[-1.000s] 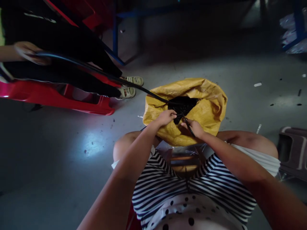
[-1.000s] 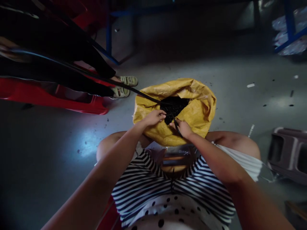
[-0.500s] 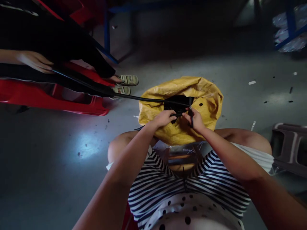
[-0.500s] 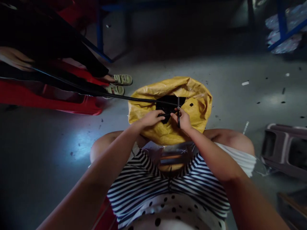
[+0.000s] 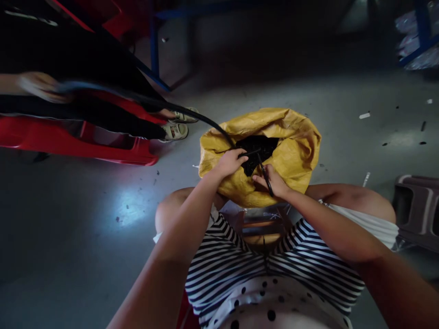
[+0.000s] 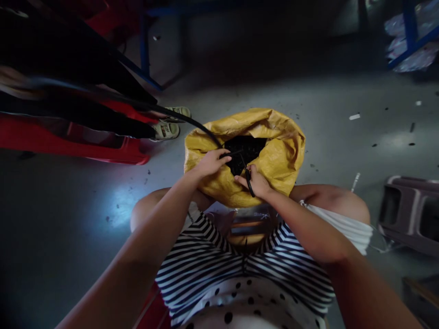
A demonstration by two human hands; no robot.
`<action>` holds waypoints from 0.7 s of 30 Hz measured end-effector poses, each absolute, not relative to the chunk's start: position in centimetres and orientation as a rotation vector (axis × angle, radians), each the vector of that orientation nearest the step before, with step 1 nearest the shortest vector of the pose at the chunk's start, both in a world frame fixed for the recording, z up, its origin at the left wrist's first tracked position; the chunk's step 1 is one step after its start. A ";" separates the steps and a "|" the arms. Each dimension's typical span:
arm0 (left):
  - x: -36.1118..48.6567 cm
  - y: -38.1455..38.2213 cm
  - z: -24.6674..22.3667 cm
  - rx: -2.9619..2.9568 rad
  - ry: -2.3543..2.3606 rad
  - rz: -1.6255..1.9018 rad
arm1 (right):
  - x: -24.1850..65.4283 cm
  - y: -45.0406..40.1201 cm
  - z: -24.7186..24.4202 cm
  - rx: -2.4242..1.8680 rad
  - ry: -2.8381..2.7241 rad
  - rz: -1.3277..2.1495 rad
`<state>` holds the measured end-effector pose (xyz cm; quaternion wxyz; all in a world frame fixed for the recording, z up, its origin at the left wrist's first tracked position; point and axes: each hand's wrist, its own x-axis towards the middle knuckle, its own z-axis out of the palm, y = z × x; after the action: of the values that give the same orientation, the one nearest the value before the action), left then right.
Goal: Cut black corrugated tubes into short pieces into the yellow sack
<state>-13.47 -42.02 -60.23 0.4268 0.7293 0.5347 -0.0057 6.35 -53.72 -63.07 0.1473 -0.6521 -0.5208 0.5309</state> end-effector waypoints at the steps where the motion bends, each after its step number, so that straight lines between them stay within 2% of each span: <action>1: -13.5 -42.1 -60.4 1.819 1.316 -0.023 | 6.4 -53.6 -63.0 -1.892 -1.503 1.521; 10: -13.7 -42.1 -61.0 1.786 1.216 -0.024 | 6.5 -53.2 -62.6 -1.969 -1.478 1.533; 21: -13.8 -42.3 -61.0 1.847 1.159 -0.195 | 6.9 -52.8 -63.1 -1.998 -1.574 1.528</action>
<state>-13.77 -42.27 -61.03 0.4583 0.7499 0.4705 -0.0792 6.90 -52.84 -63.14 0.0872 -0.6707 -0.5284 0.5131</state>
